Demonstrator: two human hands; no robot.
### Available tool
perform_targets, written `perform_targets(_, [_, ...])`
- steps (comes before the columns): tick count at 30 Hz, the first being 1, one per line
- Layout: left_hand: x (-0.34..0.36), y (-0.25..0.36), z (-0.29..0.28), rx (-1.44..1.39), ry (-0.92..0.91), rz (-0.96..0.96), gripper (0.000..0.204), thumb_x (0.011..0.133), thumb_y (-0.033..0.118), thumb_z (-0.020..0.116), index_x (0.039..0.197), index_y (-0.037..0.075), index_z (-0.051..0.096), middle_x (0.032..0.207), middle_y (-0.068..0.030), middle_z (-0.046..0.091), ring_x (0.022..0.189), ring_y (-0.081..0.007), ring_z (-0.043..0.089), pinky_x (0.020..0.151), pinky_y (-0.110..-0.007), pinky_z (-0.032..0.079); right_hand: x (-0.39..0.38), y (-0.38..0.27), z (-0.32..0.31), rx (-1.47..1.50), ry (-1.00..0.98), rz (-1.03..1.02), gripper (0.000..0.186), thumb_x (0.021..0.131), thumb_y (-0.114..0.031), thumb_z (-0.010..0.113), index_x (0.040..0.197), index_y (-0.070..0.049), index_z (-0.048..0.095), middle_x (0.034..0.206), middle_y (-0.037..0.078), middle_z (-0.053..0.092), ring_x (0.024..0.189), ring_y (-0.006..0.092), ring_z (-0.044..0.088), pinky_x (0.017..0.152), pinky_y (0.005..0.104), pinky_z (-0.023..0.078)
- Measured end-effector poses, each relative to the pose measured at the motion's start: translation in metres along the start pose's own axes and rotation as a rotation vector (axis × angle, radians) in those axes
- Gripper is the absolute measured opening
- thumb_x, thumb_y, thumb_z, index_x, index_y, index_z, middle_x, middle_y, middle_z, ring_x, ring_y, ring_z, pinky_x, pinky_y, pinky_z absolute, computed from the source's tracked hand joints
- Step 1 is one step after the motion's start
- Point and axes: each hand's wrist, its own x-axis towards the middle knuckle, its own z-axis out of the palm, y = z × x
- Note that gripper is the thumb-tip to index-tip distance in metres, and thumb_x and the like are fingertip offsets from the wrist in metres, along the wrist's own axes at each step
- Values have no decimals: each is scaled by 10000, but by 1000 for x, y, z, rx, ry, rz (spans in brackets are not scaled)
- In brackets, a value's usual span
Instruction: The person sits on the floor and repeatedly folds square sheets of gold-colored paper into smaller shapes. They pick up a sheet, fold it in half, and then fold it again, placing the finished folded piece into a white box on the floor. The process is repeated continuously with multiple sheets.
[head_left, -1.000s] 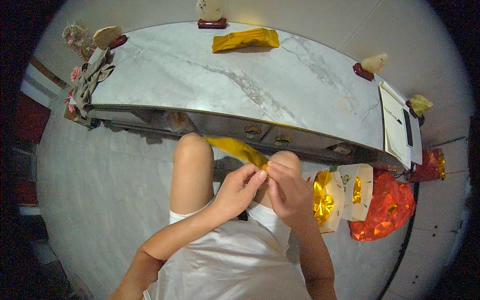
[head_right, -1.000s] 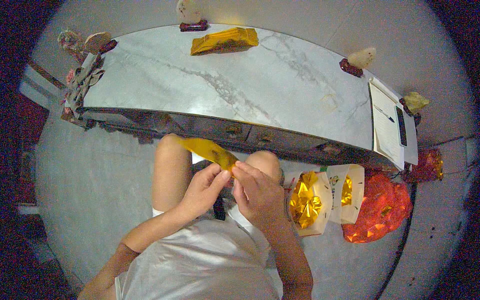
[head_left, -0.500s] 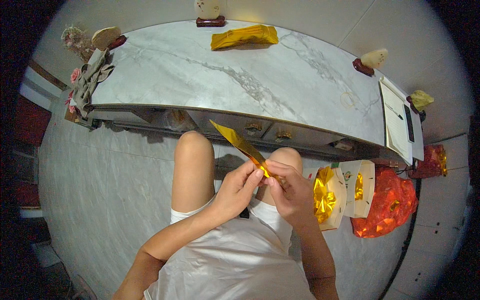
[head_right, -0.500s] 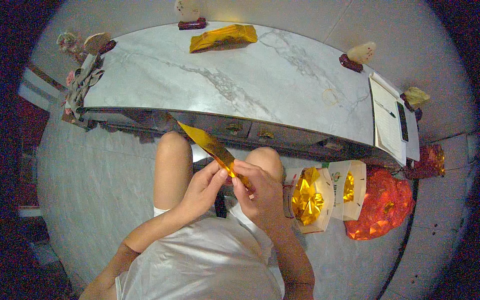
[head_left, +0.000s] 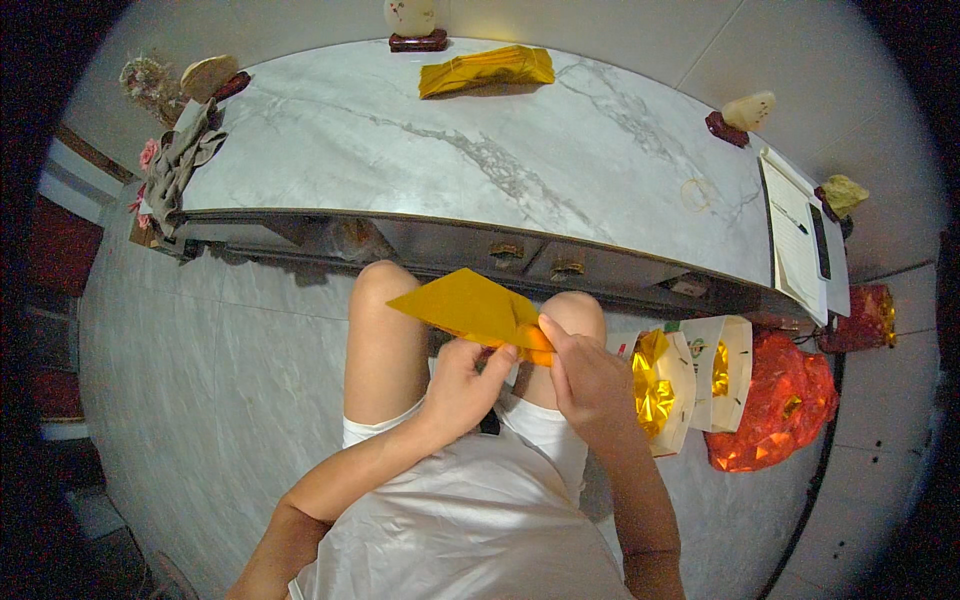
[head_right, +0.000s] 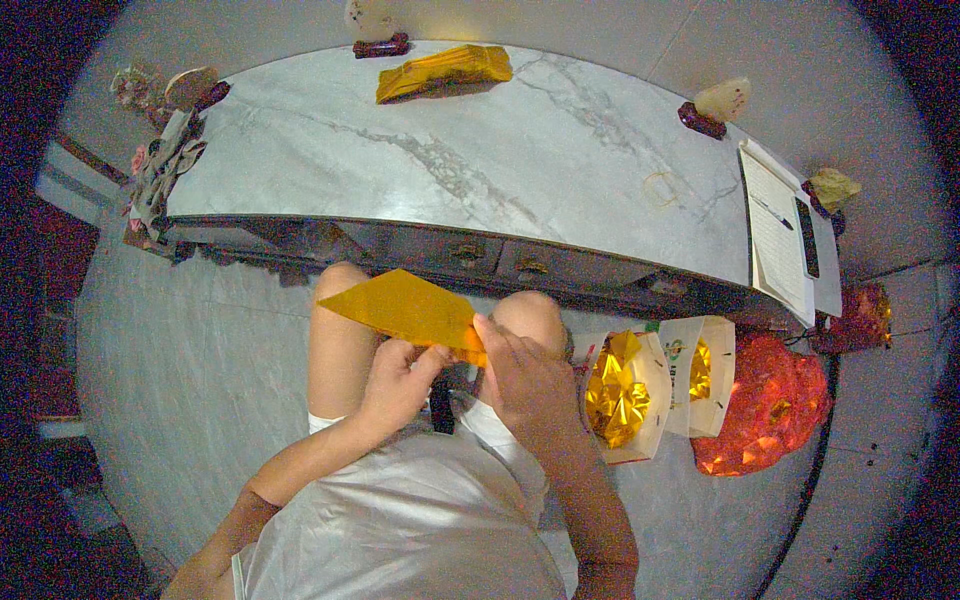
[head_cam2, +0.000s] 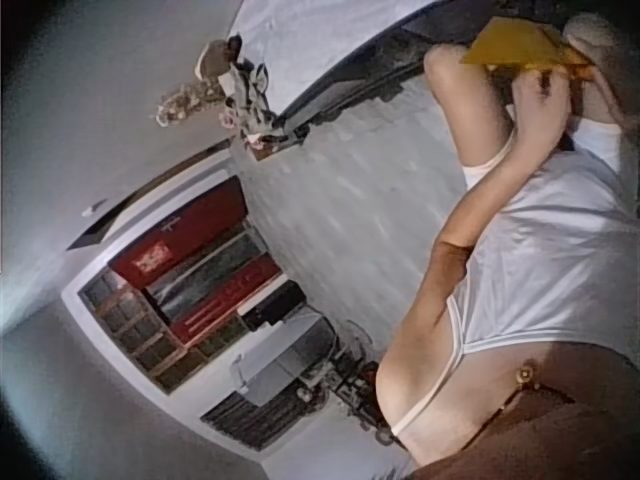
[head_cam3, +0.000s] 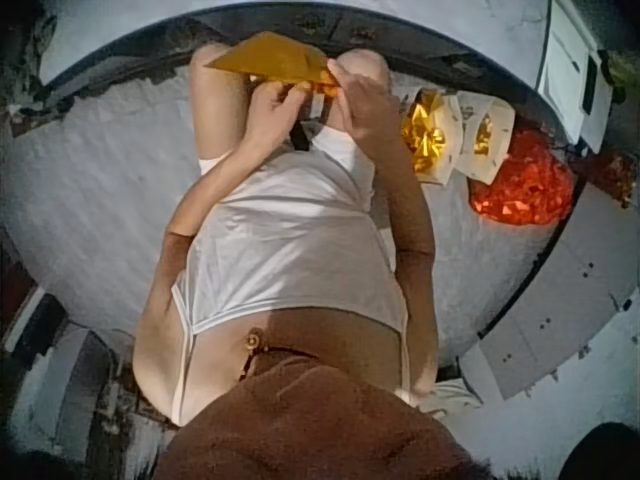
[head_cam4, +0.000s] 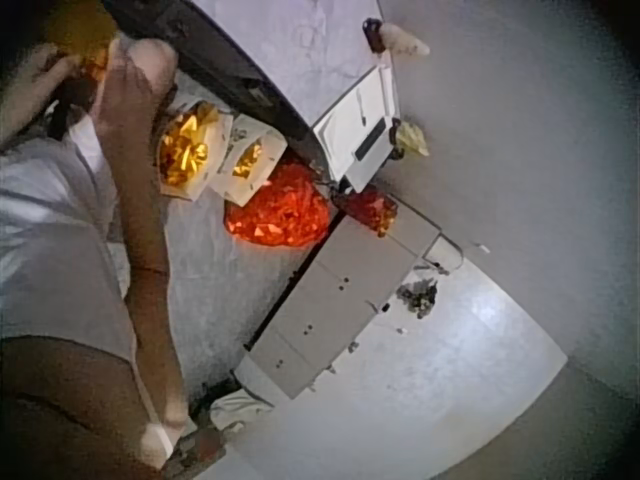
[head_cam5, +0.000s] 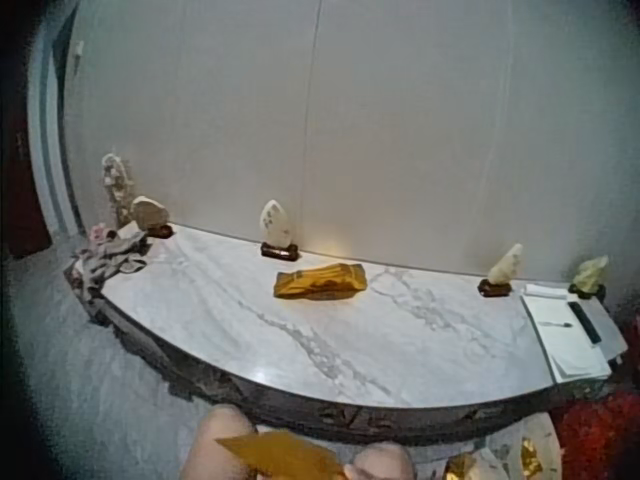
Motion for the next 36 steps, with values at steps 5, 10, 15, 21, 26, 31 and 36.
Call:
perform_targets(5, [19, 10, -18, -258, 205, -38, 221, 955, 19, 534, 1148, -4, 640, 1094, -68, 657, 1018, -155, 614, 885, -297, 492, -10, 3, -5, -115, -19, 20, 511, 863, -5, 642, 1364, -38, 545, 957, 149, 662, 825, 303, 673, 716, 396, 537])
perform_targets(10, [17, 17, -35, -249, 74, -38, 273, 980, -9, 450, 1193, -1, 622, 1178, -68, 620, 1116, -155, 568, 993, -274, 433, -18, 4, -10, 73, -30, 173, 522, 864, -28, 598, 1378, -52, 513, 1135, 165, 671, 965, 336, 671, 827, 427, 554])
perform_targets(15, [12, 3, -35, -294, 16, 21, 287, 965, -7, 451, 1183, -5, 638, 1199, -71, 621, 1149, -163, 561, 1007, -283, 427, -14, 7, -7, 193, -58, 206, 465, 884, -36, 589, 1346, -41, 537, 1143, 178, 658, 1005, 352, 662, 828, 436, 548])
perform_targets(21, [18, 4, -38, -121, 14, 217, 294, 955, -17, 463, 1190, -10, 639, 1284, -124, 612, 1249, -224, 545, 1057, -316, 411, -17, 9, -6, 167, -55, 210, 348, 958, -77, 552, 1304, -41, 564, 1143, 180, 667, 1027, 354, 665, 842, 435, 545])
perform_targets(26, [15, 6, -39, -193, -79, 177, 306, 959, -36, 501, 1225, 0, 647, 1319, -143, 616, 1250, -233, 567, 1062, -324, 428, -19, 8, -5, 202, -35, 263, 270, 999, -115, 521, 1245, -40, 604, 1100, 183, 691, 994, 350, 684, 855, 439, 542])
perform_targets(31, [11, 9, -40, -21, -69, 153, 316, 986, -17, 506, 1275, -5, 632, 1217, -150, 687, 1125, -234, 659, 974, -316, 503, -21, 9, 1, 199, 8, 250, 267, 1001, -133, 522, 1236, -40, 611, 1071, 190, 705, 949, 359, 697, 841, 447, 546])
perform_targets(36, [10, 9, -36, 113, -38, 176, 295, 998, 14, 521, 1270, -17, 629, 1161, -171, 710, 1064, -257, 694, 923, -321, 535, -20, 4, 1, 144, -80, 337, 272, 1001, -156, 535, 1236, -43, 611, 1041, 194, 707, 934, 368, 698, 818, 456, 554])
